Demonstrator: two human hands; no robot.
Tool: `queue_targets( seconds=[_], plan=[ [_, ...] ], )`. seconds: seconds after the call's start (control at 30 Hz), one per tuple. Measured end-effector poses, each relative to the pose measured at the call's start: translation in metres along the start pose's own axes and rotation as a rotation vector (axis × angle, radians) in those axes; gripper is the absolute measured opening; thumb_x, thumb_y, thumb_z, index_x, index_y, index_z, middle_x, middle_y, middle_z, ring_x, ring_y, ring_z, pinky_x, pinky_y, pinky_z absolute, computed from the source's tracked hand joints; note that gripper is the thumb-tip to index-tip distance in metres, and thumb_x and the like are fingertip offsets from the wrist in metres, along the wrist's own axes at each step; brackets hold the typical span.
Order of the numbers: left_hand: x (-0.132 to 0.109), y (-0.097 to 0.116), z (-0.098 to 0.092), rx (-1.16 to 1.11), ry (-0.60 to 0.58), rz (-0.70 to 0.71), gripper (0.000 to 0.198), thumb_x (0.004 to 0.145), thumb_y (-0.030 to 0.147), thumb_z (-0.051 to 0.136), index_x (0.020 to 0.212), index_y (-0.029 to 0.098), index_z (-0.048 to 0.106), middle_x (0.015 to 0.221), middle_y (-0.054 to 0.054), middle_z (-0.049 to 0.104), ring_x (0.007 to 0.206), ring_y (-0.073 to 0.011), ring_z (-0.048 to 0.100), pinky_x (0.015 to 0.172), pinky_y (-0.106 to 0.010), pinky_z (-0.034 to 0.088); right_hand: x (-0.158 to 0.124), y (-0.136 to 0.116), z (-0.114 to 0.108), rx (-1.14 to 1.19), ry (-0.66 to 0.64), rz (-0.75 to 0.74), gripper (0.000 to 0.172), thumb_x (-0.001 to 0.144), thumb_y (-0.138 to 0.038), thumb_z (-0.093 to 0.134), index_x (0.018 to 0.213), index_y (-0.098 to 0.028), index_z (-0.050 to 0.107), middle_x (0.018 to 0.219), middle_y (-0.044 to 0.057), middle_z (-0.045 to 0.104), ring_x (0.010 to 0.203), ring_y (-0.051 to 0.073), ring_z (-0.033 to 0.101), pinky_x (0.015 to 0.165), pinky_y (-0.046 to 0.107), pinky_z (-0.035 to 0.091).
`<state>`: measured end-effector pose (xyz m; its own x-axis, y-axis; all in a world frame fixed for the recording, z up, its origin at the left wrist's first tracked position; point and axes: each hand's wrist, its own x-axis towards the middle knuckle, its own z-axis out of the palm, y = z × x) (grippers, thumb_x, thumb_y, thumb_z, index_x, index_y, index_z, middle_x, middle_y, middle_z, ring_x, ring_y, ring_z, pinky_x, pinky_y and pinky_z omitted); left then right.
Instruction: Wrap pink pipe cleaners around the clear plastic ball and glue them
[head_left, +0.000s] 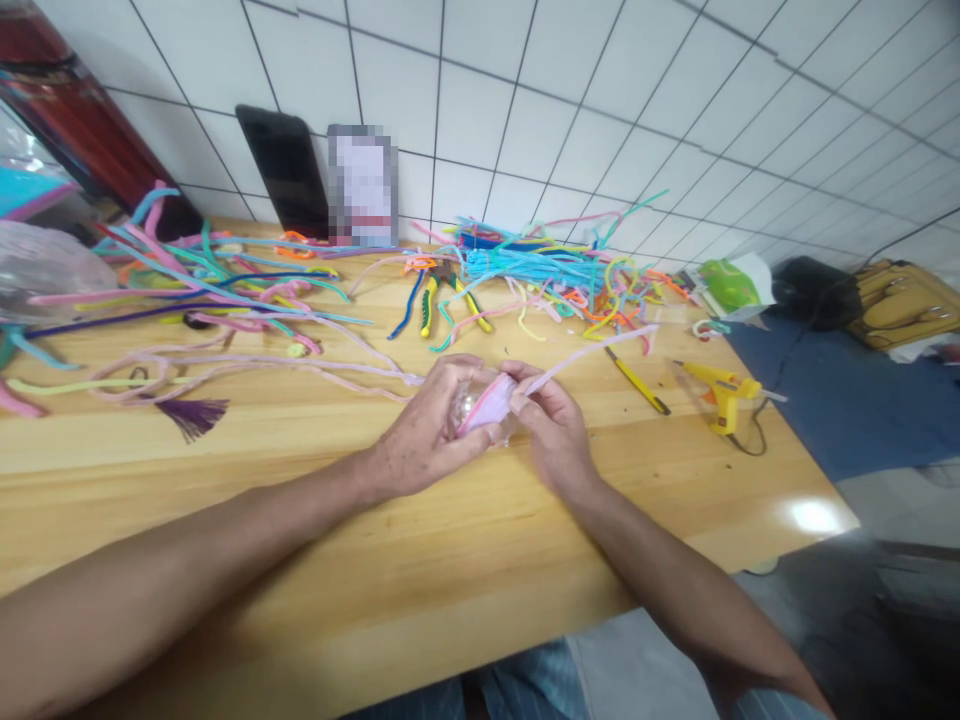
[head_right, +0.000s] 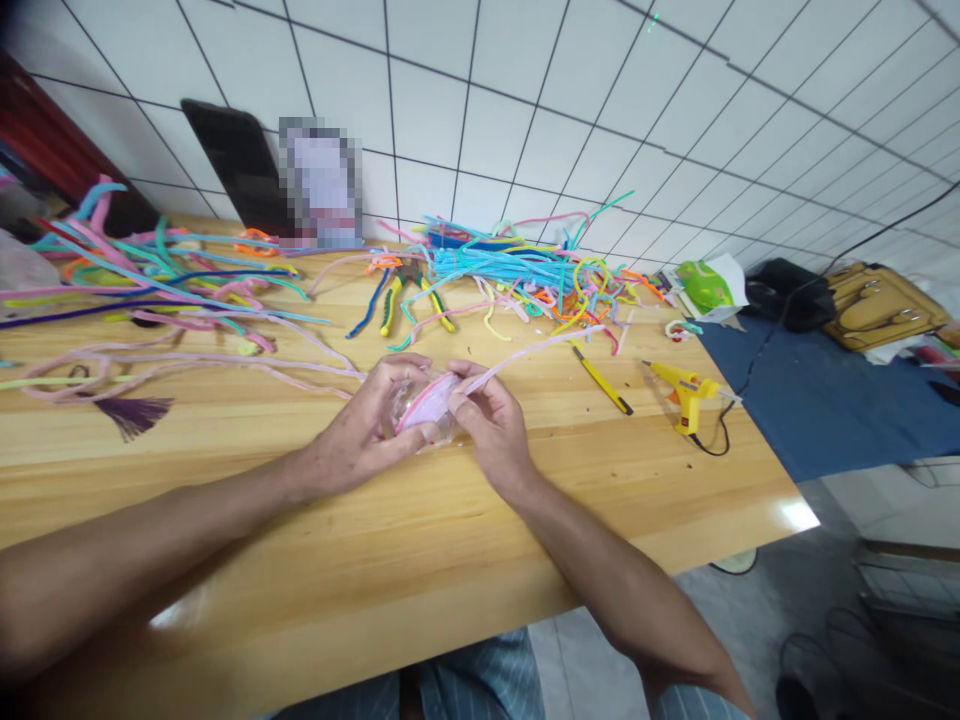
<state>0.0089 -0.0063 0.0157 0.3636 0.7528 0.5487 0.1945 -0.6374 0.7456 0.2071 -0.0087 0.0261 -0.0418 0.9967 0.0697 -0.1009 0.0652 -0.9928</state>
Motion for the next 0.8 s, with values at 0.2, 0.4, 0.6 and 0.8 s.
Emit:
queue_targets(
  seconds=[0.2, 0.4, 0.6, 0.8],
  plan=[
    [0.0, 0.002, -0.001, 0.018, -0.011, 0.033, 0.046, 0.102, 0.034, 0.072, 0.141, 0.027, 0.049, 0.14, -0.013, 0.058, 0.141, -0.0295, 0.056, 0.118, -0.05, 0.051, -0.002, 0.0, 0.003, 0.002, 0.001, -0.009, 0.02, 0.083, -0.043, 0.082, 0.093, -0.028, 0.073, 0.127, 0.005, 0.077, 0.113, 0.025, 0.07, 0.099, 0.039, 0.057],
    [0.0, 0.002, -0.001, 0.014, -0.031, 0.014, 0.046, 0.102, 0.034, 0.071, 0.142, 0.026, 0.049, 0.142, -0.013, 0.058, 0.144, -0.0305, 0.054, 0.121, -0.051, 0.049, -0.002, 0.0, 0.005, 0.055, 0.01, -0.008, 0.025, 0.081, -0.04, 0.084, 0.101, -0.028, 0.075, 0.11, 0.003, 0.078, 0.099, 0.022, 0.07, 0.088, 0.034, 0.057],
    [0.0, 0.005, -0.008, -0.046, -0.095, -0.063, 0.044, 0.108, 0.041, 0.061, 0.148, 0.026, 0.048, 0.154, -0.016, 0.056, 0.154, -0.0334, 0.049, 0.126, -0.056, 0.045, -0.001, -0.002, 0.004, 0.055, -0.008, -0.008, 0.022, 0.08, -0.038, 0.084, 0.098, -0.029, 0.075, 0.109, 0.003, 0.078, 0.098, 0.021, 0.07, 0.088, 0.034, 0.058],
    [0.006, 0.008, -0.016, -0.07, -0.167, -0.1, 0.045, 0.114, 0.042, 0.046, 0.156, 0.027, 0.048, 0.161, -0.013, 0.055, 0.152, -0.0313, 0.051, 0.13, -0.054, 0.042, 0.0, -0.003, 0.003, 0.037, -0.01, -0.003, 0.022, 0.081, -0.038, 0.083, 0.099, -0.028, 0.074, 0.11, 0.003, 0.078, 0.097, 0.021, 0.069, 0.086, 0.033, 0.059]
  ],
)
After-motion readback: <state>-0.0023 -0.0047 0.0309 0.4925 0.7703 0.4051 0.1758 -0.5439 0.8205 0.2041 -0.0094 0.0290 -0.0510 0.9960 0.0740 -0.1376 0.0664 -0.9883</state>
